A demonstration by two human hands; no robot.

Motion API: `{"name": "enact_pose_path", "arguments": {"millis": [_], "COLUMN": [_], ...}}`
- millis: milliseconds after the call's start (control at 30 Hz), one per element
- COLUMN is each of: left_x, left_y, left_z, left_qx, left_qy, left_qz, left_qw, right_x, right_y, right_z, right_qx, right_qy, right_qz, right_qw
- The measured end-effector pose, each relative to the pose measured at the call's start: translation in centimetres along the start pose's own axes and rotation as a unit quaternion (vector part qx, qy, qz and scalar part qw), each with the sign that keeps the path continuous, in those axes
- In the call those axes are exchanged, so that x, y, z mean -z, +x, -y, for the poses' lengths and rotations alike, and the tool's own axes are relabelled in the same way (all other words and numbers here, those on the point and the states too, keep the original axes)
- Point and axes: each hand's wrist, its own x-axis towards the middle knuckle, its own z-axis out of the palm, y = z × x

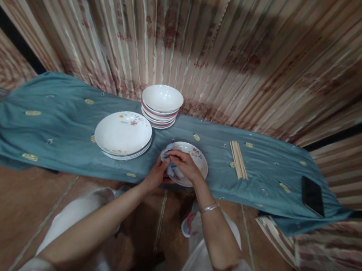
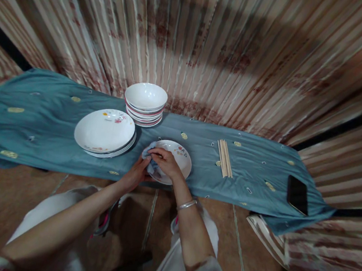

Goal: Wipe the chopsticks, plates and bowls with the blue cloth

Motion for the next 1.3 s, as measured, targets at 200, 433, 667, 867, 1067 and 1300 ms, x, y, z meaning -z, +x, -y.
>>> {"name": "enact_pose_path", "arguments": {"millis": [200,433,667,867,1067,1300], "left_x": [0.0,-0.2,-0.2,0.0,-0.1,-0.1], "left_y": [-0.1,-0.2,-0.3,-0.2,-0.4,-0.3], "left_z": [-0.1,-0.3,-0.4,-0.3,-0.6,-0.5], "left_qx": [-0.01,-0.005,-0.029,-0.018,-0.019,0.0], "left_qy": [-0.006,0.007,0.027,0.026,0.024,0.011], "left_qz": [0.022,0.011,0.02,0.031,0.024,0.026], "left_qw": [1.0,1.0,0.999,0.999,0.999,1.0], "right_x": [-0.2,0.0,0.8,1.6,3.0,4.5], "right_y": [-1.2,-2.5,-3.5,-4.4,-5.6,-6.6], "right_z": [0.4,1.4,2.3,2.5,2.7,2.8], "right_qx": [-0.035,-0.087,-0.107,-0.106,-0.103,-0.098], "right_qy": [0.008,0.021,-0.016,-0.055,-0.095,-0.153], "right_qz": [0.022,0.052,0.084,0.098,0.098,0.091], "right_qw": [0.999,0.995,0.991,0.988,0.985,0.979]}}
